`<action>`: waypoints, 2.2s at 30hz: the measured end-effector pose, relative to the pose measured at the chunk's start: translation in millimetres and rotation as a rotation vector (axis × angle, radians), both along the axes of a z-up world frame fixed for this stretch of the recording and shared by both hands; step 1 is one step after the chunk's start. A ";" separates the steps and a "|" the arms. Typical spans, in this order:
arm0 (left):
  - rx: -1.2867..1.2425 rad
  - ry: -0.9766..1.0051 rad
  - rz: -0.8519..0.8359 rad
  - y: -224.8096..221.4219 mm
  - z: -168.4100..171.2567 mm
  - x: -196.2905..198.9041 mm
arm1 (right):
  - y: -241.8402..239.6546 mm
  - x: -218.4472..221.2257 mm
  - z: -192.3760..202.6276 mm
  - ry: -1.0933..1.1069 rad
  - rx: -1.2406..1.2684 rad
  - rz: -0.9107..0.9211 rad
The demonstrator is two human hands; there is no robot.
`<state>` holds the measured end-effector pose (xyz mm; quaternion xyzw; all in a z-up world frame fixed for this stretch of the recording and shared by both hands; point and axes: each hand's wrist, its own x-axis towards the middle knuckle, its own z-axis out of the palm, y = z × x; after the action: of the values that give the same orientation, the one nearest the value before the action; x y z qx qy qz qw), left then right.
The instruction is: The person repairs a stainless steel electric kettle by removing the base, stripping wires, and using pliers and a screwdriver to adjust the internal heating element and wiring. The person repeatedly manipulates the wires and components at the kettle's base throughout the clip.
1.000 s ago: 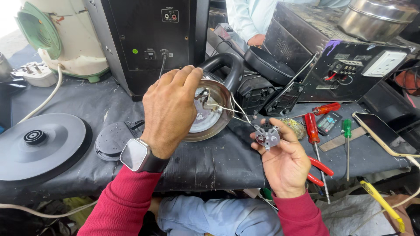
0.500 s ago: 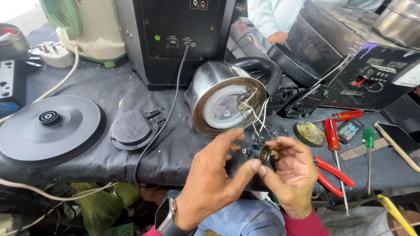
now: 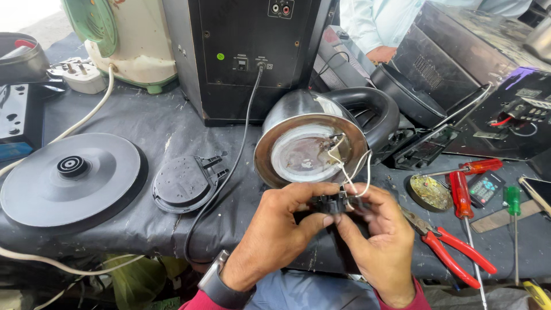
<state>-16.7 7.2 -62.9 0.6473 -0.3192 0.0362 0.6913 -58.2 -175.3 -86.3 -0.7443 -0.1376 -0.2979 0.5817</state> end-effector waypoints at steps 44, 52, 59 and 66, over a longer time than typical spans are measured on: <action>-0.005 -0.311 0.171 -34.1 -2.2 7.1 | -26.8 17.6 7.2 0.330 0.363 0.108; 0.045 -0.254 0.134 -34.9 -3.3 9.2 | -35.7 19.7 -2.4 0.339 0.374 0.096; 0.009 -0.284 0.118 -38.2 -9.5 14.7 | -44.0 19.8 -11.6 0.336 0.359 0.085; -0.035 -0.252 0.005 -32.4 -13.3 17.4 | -40.5 19.5 -13.0 0.262 0.369 0.161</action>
<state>0.8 -25.1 -76.1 0.6262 -0.4012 0.1247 0.6567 -38.7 -215.8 -99.2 -0.6443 -0.0627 -0.1716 0.7426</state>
